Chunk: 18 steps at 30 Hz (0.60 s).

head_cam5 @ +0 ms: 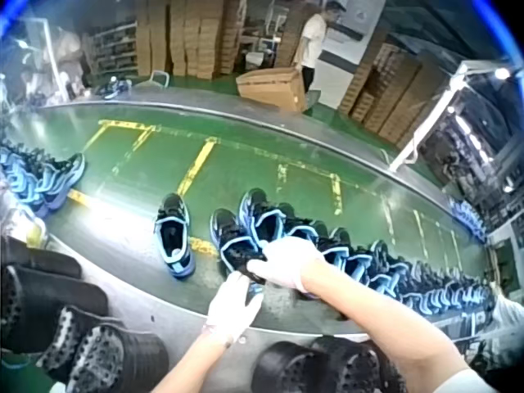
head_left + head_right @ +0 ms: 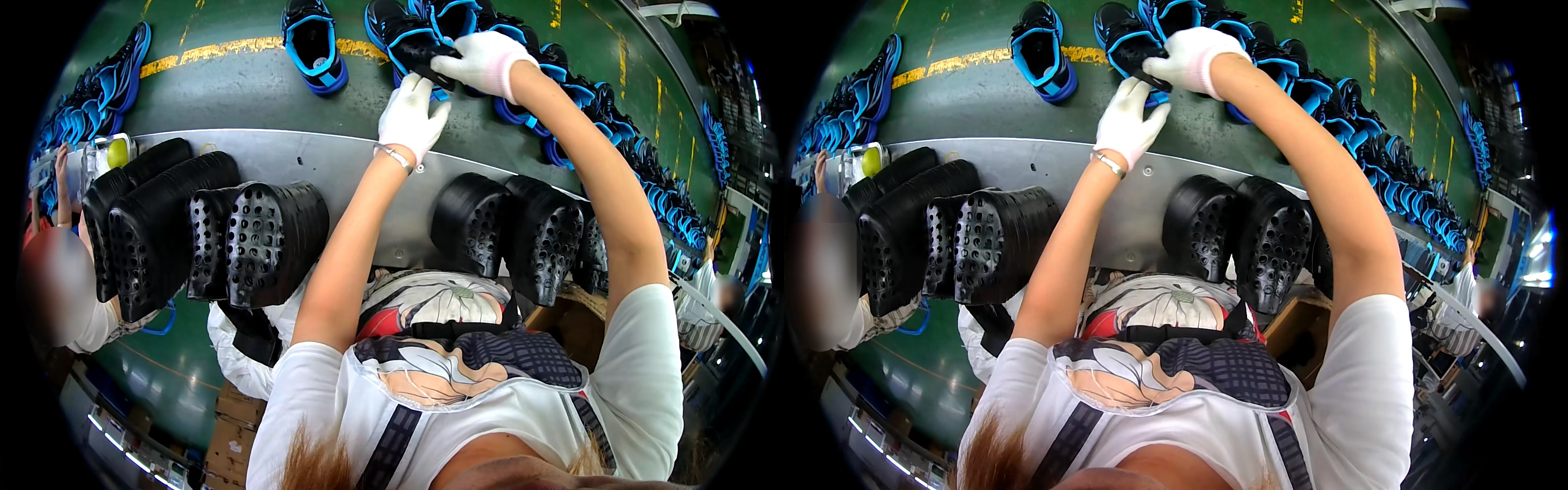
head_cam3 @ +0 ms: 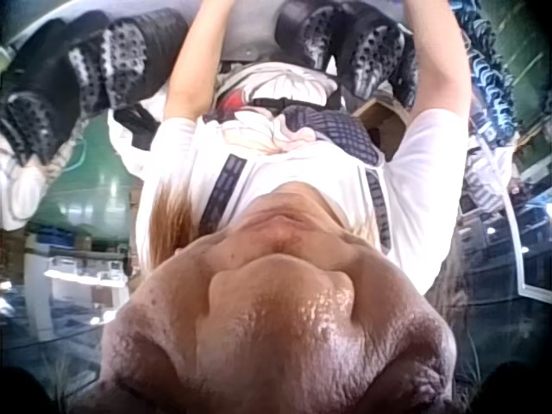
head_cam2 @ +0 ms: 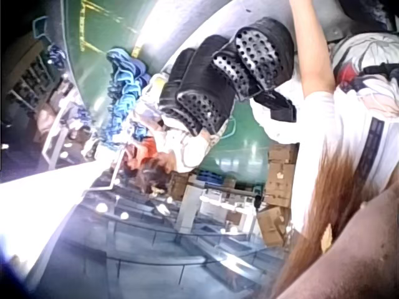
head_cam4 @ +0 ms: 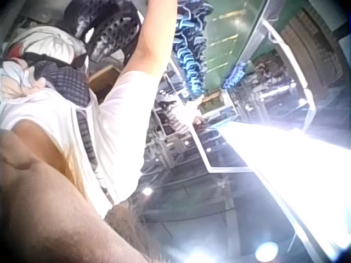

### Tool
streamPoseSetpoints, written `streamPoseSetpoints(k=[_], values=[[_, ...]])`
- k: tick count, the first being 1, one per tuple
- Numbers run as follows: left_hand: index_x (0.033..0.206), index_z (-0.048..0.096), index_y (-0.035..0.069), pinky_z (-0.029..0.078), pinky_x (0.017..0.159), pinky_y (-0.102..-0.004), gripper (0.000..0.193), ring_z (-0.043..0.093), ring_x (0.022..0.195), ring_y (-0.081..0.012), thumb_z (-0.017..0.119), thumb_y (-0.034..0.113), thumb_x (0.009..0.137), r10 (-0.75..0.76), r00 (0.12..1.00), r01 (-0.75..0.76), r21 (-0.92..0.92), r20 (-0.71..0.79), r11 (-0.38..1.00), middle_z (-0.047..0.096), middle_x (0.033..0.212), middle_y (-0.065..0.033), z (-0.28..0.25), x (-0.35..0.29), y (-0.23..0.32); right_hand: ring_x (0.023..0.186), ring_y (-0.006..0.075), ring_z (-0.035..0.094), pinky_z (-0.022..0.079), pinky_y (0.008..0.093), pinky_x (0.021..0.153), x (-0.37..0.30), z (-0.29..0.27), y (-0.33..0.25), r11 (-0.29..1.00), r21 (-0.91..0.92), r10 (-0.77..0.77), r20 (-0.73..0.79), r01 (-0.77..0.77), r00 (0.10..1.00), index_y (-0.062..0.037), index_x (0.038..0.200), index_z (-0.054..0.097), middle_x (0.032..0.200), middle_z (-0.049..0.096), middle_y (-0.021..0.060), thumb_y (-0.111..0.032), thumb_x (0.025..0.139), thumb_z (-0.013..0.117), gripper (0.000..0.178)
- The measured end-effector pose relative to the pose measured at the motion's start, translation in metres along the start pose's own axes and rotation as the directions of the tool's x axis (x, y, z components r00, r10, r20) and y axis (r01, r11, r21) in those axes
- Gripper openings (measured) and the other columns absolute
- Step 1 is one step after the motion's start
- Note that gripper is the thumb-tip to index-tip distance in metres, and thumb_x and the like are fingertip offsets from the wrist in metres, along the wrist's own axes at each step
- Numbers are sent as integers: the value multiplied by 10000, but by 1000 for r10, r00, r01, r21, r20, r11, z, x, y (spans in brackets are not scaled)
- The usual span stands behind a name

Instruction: The person picks up black shoe components, inserts blue insoles into blue-and-black shoe uppers, and places finished components into a cardboard box.

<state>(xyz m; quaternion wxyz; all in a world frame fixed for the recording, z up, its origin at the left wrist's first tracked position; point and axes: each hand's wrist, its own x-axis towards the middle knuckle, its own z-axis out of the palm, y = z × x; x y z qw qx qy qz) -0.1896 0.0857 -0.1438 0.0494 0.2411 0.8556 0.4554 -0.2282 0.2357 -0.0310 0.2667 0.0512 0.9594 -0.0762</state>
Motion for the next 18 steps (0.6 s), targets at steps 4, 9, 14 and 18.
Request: streamPoseSetpoints(k=[4, 9, 14, 18], values=[[1020, 623, 86, 502, 823, -432, 248, 587, 1005, -363, 592, 251, 837, -249, 938, 199, 215, 241, 956, 581, 1151, -136, 5, 26, -7, 819, 333, 655, 521, 390, 767, 29, 10, -16, 1000, -20, 21, -20, -21, 1000, -33, 909, 705, 883, 671, 194, -470, 845, 468, 501], [1050, 640, 99, 503, 850, -431, 268, 601, 1019, -361, 608, 236, 821, -491, 772, 359, 361, 404, 861, 629, 1103, -160, 6, 50, -24, 955, 288, 644, 521, 390, 791, 49, 36, -36, 977, -208, -44, -27, 37, 999, -120, 966, 697, 973, 686, 136, -339, 898, 499, 303], [1047, 664, 70, 501, 859, -427, 294, 603, 1027, -371, 639, 212, 790, -565, 745, 493, 278, 355, 824, 644, 1074, -205, 4, 49, -23, 885, 269, 680, 543, 387, 717, 73, 76, -32, 951, -288, -155, -124, 114, 980, -131, 951, 705, 954, 704, 87, -129, 763, 638, 200], [1009, 681, 56, 500, 857, -423, 265, 601, 1020, -384, 603, 219, 816, -596, 716, 483, 359, 364, 799, 645, 1059, -211, 5, 52, -27, 900, 285, 671, 541, 393, 752, 91, 79, -35, 938, -332, -143, -101, 102, 985, -196, 1029, 692, 991, 687, 115, -224, 850, 552, 229]])
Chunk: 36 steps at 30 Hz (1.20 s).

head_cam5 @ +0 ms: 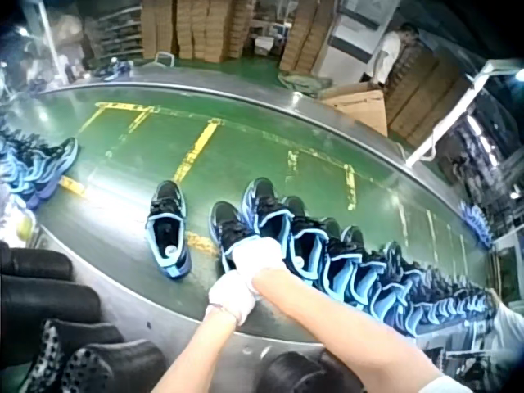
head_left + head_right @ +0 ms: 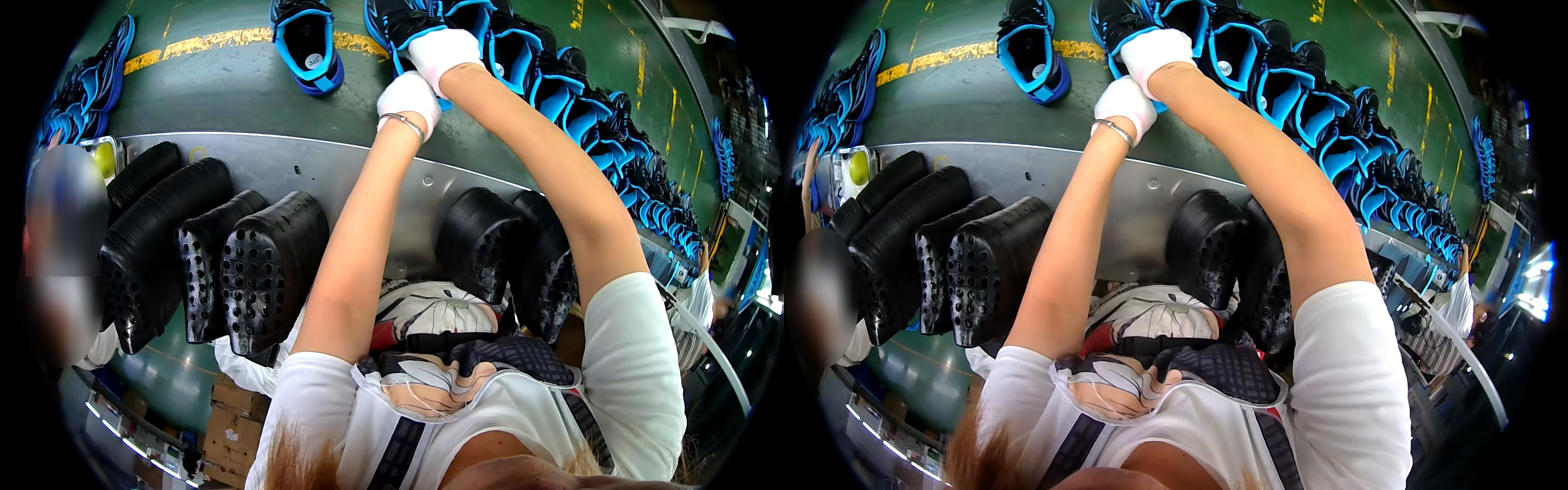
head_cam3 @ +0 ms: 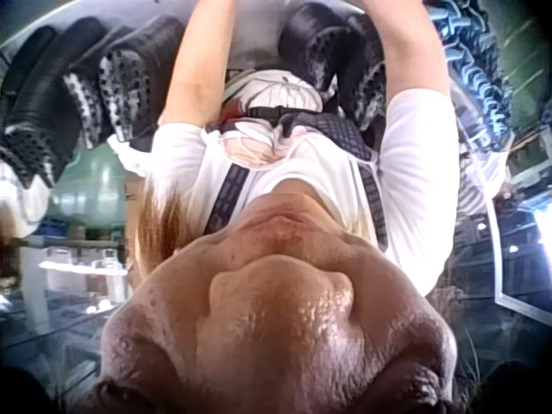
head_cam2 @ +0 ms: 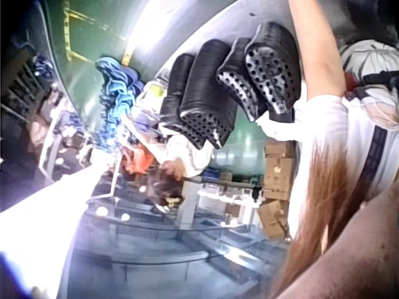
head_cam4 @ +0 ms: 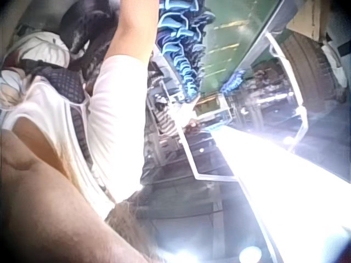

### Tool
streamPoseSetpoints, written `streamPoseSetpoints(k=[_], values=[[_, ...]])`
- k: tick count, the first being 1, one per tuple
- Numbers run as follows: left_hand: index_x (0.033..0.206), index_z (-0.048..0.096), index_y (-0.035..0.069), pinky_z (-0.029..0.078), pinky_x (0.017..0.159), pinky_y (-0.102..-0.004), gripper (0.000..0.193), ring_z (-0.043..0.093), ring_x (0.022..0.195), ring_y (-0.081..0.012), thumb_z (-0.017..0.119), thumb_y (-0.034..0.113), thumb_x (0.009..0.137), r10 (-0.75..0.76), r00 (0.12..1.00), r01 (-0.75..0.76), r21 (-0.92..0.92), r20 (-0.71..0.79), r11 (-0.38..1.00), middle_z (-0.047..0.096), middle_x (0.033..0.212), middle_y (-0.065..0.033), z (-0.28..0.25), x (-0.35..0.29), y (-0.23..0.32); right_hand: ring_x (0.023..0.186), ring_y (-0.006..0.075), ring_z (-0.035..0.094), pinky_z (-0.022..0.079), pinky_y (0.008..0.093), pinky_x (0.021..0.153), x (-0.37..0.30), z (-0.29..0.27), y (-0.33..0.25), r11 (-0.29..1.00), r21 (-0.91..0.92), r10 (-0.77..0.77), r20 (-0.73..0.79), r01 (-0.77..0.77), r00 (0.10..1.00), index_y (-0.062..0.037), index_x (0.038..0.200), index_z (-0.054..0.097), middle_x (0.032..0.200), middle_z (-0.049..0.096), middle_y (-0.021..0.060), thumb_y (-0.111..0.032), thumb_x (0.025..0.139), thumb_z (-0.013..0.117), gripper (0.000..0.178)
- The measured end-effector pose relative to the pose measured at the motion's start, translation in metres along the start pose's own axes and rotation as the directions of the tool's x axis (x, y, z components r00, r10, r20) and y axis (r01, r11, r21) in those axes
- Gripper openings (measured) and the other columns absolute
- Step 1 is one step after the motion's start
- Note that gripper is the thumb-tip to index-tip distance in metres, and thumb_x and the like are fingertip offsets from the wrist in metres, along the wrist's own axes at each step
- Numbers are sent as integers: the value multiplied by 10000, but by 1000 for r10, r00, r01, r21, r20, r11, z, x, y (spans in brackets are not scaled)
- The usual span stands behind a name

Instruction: The person picks up black shoe components, inserts blue insoles into blue-and-black shoe uppers, and places finished components into a cardboard box.

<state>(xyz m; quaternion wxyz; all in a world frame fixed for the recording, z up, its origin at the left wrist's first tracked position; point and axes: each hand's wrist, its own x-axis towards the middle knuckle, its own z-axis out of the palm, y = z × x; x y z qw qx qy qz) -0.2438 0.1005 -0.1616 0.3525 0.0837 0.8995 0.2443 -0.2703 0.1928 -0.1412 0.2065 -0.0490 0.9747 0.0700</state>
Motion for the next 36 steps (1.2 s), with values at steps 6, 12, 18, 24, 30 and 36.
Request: streamPoseSetpoints(k=[6, 12, 18, 24, 30, 36], values=[[974, 684, 52, 520, 809, -420, 274, 635, 985, -349, 597, 260, 819, 149, 987, -139, 160, -58, 977, 665, 1030, -185, 0, -1, 8, 936, 276, 661, 528, 395, 807, -16, -35, 11, 977, 207, 30, 116, -54, 993, -153, 1053, 686, 1055, 681, 96, -361, 882, 520, 317], [1150, 620, 120, 478, 851, -434, 417, 573, 1020, -389, 589, 401, 844, 400, 915, -348, 386, -58, 854, 622, 1118, -176, -20, 11, -25, 911, 316, 641, 505, 402, 799, -181, -80, 79, 880, 473, 67, -20, -49, 998, -62, 1029, 646, 974, 667, 152, -351, 886, 475, 365], [1256, 578, 173, 462, 914, -424, 508, 565, 1081, -361, 651, 373, 794, 341, 895, -117, 585, -289, 803, 558, 1262, -134, -53, 13, -71, 874, 293, 639, 500, 366, 793, -420, -14, 192, 567, 670, 694, -75, -479, 717, -89, 1054, 646, 930, 667, 132, -370, 902, 504, 350], [1303, 540, 195, 452, 929, -401, 525, 541, 1108, -322, 667, 312, 806, 592, 667, -288, 576, -453, 765, 527, 1276, -142, -31, -62, -42, 993, 355, 602, 469, 402, 874, -574, 67, 196, 317, 434, 823, 316, -843, 472, -101, 1100, 628, 1034, 647, 173, -384, 829, 556, 399], [1236, 595, 105, 484, 854, -337, 410, 603, 967, -243, 645, 265, 862, 557, 777, -470, 317, -294, 824, 554, 1181, -144, 3, -107, -16, 1183, 357, 505, 420, 386, 999, -594, 106, 171, 378, 385, 721, 448, -842, 529, -138, 1341, 421, 1304, 477, 207, -310, 708, 709, 716], [1216, 602, 76, 501, 837, -340, 376, 609, 954, -241, 632, 197, 861, 502, 818, -463, 197, -281, 864, 544, 1206, -145, 19, -127, -12, 1133, 360, 521, 434, 384, 962, -590, 120, 181, 295, 454, 757, 427, -841, 495, -87, 1198, 491, 1217, 514, 187, -240, 676, 753, 603]])
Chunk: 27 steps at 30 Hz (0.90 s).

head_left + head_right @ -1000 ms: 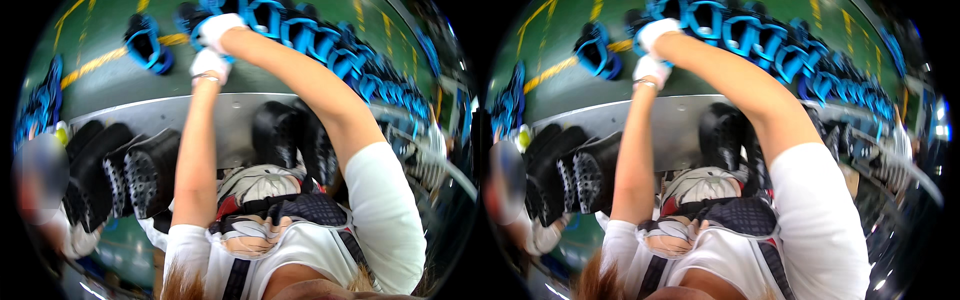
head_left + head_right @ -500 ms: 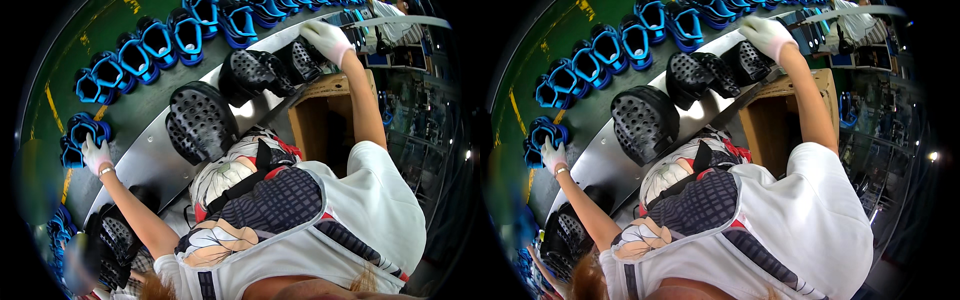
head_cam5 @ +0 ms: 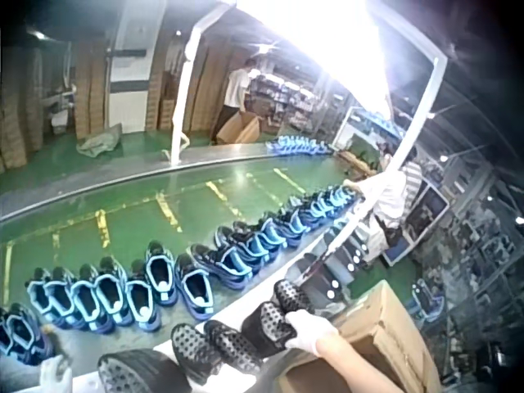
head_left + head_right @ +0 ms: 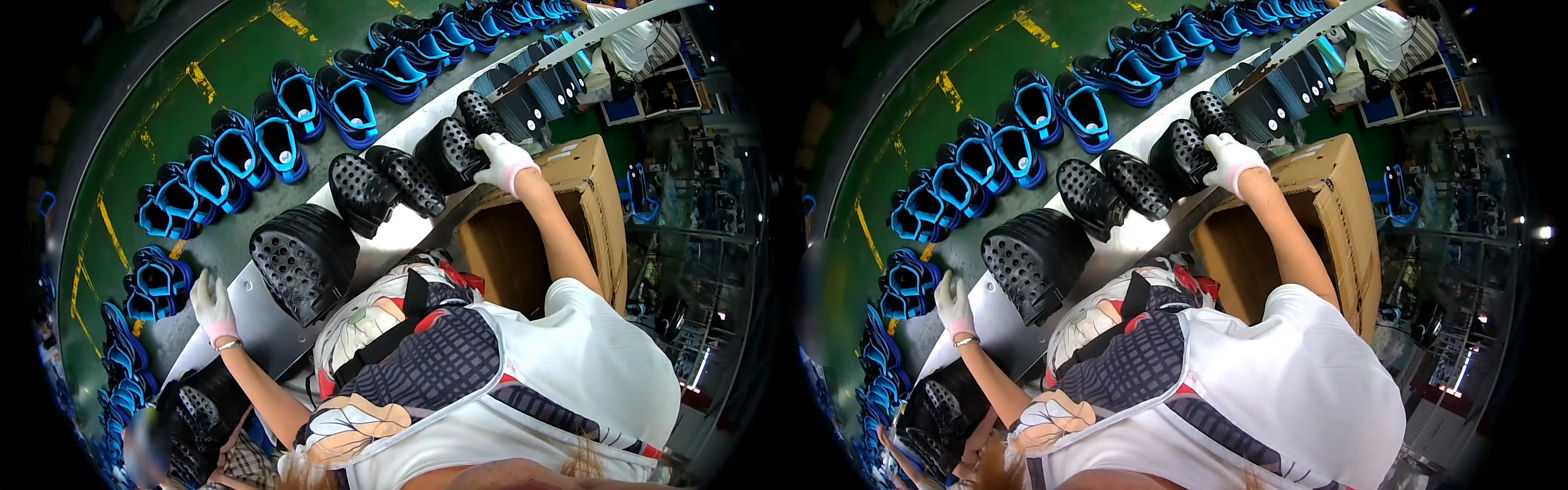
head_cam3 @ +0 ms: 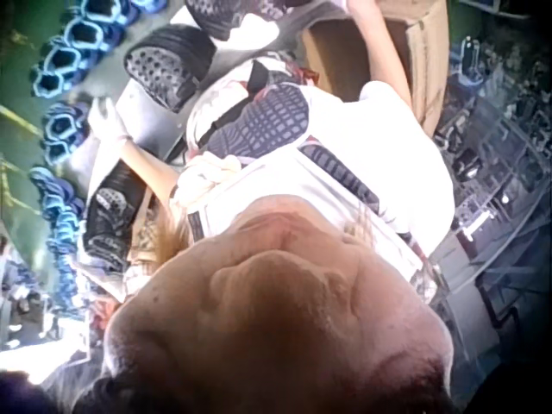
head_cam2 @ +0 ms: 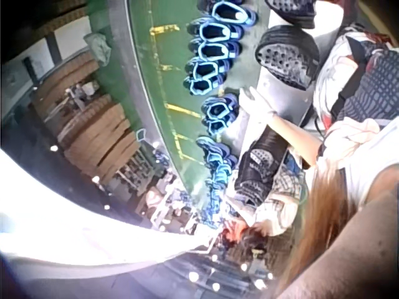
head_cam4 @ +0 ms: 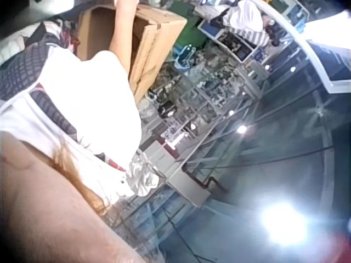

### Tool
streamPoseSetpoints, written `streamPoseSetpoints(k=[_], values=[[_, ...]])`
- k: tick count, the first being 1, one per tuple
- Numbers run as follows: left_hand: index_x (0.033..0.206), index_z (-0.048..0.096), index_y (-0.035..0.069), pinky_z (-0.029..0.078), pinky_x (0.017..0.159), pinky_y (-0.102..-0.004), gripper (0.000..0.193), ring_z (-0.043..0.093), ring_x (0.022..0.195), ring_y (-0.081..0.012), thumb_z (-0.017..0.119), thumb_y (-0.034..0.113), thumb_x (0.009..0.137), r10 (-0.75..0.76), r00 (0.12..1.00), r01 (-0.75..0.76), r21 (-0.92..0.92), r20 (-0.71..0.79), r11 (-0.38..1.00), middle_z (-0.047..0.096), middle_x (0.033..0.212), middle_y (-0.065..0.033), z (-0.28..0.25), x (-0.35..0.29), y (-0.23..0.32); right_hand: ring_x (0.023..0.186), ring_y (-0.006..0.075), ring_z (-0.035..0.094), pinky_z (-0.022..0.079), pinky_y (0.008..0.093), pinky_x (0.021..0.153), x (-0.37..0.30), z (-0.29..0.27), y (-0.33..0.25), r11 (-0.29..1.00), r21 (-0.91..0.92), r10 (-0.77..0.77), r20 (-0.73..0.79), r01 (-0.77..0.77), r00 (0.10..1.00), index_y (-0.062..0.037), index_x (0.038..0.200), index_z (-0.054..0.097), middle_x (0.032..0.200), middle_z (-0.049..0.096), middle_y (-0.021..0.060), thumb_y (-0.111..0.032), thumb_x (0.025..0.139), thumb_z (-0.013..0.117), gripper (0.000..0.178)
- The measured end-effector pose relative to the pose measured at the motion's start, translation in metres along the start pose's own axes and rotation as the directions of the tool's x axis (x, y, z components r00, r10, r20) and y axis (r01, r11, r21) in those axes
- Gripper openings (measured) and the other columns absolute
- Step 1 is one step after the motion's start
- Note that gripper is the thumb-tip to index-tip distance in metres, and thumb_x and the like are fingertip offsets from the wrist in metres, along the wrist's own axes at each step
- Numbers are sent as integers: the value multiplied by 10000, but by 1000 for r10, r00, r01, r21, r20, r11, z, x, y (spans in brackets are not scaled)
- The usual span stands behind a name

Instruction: The person picks up black shoe components, inserts blue insoles into blue-and-black shoe uppers, and places finished components into a cardboard box.

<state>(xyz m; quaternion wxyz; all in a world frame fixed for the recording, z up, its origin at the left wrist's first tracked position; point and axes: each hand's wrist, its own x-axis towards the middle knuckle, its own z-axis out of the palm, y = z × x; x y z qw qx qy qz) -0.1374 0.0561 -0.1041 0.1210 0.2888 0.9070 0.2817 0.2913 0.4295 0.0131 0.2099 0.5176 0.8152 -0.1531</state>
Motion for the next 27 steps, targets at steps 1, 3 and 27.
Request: streamPoseSetpoints(k=[1, 3, 27], values=[[1210, 606, 73, 498, 826, -337, 371, 609, 944, -236, 626, 199, 862, -3, 1000, 3, -9, 3, 1000, 551, 1201, -137, 0, -2, 3, 1107, 354, 532, 444, 388, 943, 0, 1, 3, 1000, -19, -18, -13, 18, 1000, -82, 1170, 505, 1167, 523, 176, -248, 662, 759, 592], [1207, 609, 71, 496, 817, -332, 368, 610, 929, -231, 626, 197, 862, 16, 1000, -16, -11, 5, 1000, 561, 1188, -133, 4, 1, 10, 1095, 355, 537, 448, 389, 935, -4, -4, 8, 999, -24, -22, -34, 22, 999, -80, 1157, 514, 1153, 524, 172, -253, 655, 761, 585], [1214, 534, 20, 515, 888, -381, 537, 622, 1001, -270, 473, 462, 914, 89, 945, 328, -888, 316, -323, 614, 1132, -170, -67, 23, 123, 838, 193, 634, 512, 308, 781, -42, -48, -343, 403, 515, -858, -75, 757, 508, -12, 1116, 544, 1002, 622, 137, -276, 737, 757, 509]])
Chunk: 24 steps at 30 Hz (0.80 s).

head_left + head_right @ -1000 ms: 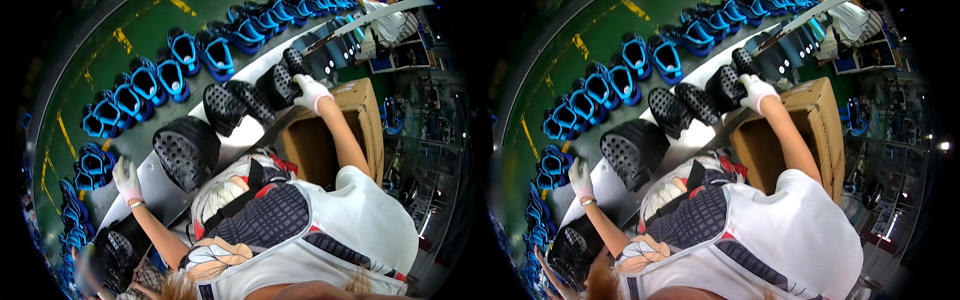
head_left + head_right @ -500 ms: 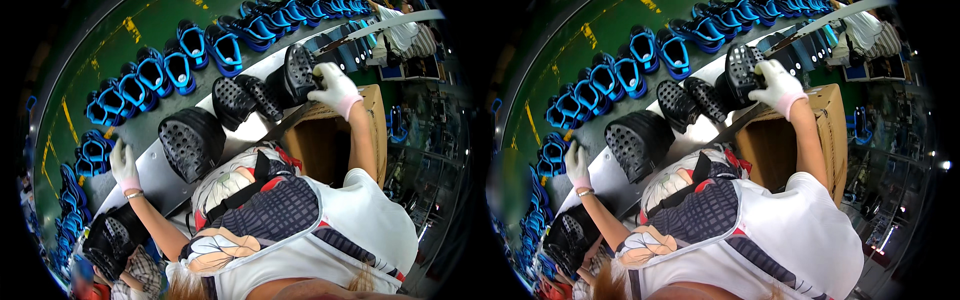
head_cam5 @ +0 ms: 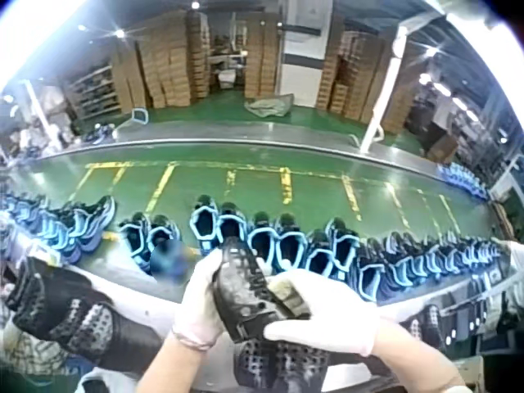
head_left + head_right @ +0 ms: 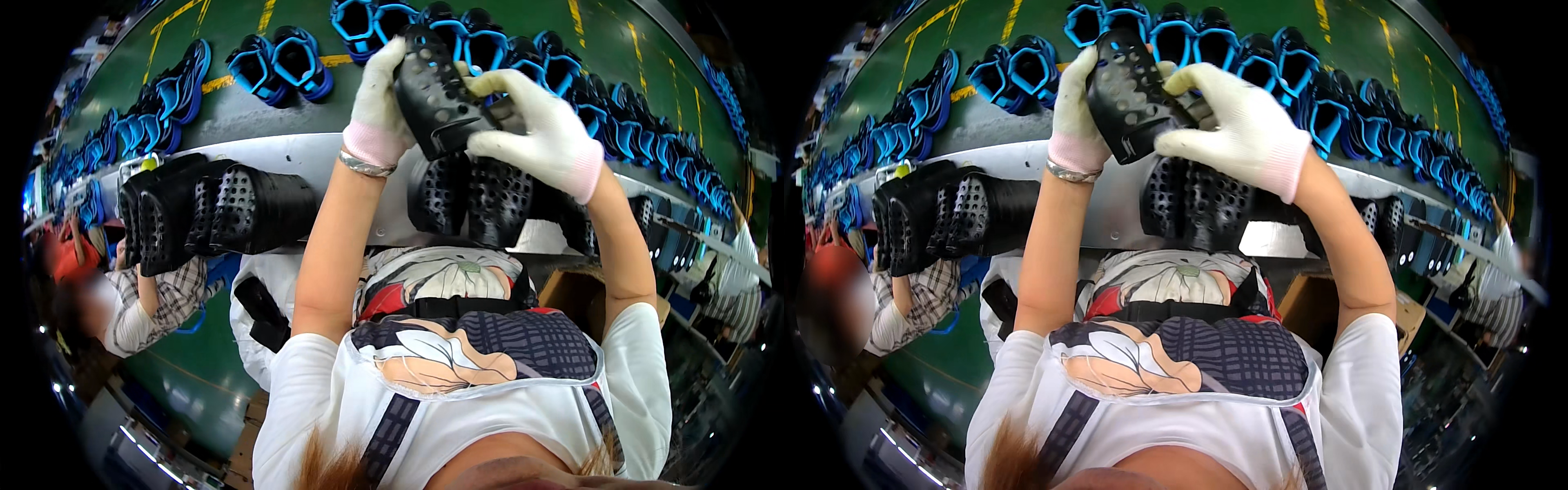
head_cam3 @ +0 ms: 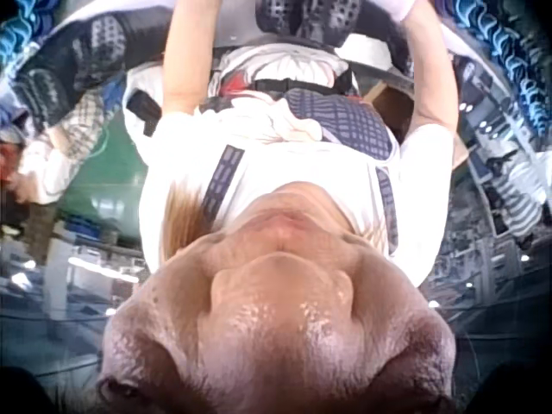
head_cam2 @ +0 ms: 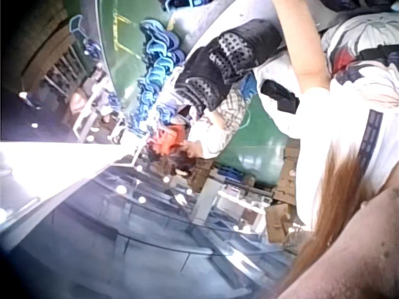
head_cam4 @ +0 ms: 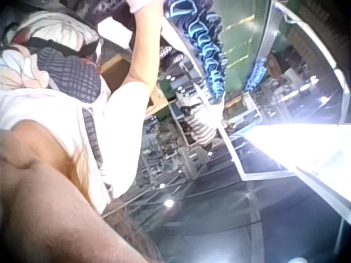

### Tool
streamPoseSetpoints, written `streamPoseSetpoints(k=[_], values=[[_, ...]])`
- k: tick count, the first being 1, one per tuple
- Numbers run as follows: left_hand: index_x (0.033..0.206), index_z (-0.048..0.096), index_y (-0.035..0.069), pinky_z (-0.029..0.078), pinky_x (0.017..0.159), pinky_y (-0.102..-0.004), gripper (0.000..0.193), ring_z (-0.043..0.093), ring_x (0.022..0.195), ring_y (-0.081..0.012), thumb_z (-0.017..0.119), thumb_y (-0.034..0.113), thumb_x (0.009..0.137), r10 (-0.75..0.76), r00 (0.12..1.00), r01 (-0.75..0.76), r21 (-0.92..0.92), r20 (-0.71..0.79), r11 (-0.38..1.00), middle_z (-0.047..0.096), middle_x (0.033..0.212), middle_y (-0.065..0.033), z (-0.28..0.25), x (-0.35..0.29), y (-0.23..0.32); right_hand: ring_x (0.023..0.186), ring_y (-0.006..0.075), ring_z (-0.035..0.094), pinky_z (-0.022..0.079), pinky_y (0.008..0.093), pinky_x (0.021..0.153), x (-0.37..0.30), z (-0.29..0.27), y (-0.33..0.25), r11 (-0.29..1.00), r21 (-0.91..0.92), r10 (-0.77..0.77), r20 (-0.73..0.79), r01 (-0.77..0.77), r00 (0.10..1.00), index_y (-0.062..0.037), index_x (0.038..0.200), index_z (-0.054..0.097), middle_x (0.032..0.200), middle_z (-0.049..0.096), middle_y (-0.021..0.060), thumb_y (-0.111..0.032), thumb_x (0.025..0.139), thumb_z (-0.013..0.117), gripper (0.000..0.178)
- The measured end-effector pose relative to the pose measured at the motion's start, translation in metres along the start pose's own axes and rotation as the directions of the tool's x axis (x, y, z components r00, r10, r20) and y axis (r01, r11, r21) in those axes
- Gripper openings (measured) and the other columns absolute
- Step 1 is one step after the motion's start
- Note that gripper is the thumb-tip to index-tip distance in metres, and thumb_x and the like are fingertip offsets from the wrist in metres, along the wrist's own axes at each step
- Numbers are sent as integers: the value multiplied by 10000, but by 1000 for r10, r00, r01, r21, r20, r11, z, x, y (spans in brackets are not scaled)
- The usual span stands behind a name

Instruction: The person picks up black shoe components, inserts blue insoles into blue-and-black shoe uppers, and places finished components into a cardboard box.

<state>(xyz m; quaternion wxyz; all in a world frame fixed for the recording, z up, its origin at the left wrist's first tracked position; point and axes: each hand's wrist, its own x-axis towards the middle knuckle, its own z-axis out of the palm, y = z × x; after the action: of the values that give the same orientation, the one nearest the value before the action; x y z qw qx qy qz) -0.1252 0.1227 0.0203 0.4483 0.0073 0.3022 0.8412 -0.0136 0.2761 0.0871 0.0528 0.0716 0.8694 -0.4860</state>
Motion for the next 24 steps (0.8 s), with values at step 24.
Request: streamPoseSetpoints(k=[24], values=[[1068, 584, 52, 481, 852, -449, 320, 573, 1015, -373, 625, 223, 800, 590, 806, 136, 987, -59, -88, 572, 1166, -153, -202, 121, 33, 784, 351, 646, 513, 381, 756, 234, 75, 16, 747, -650, 331, 181, -140, 926, 26, 899, 674, 858, 662, 227, -487, 771, 528, 548]])
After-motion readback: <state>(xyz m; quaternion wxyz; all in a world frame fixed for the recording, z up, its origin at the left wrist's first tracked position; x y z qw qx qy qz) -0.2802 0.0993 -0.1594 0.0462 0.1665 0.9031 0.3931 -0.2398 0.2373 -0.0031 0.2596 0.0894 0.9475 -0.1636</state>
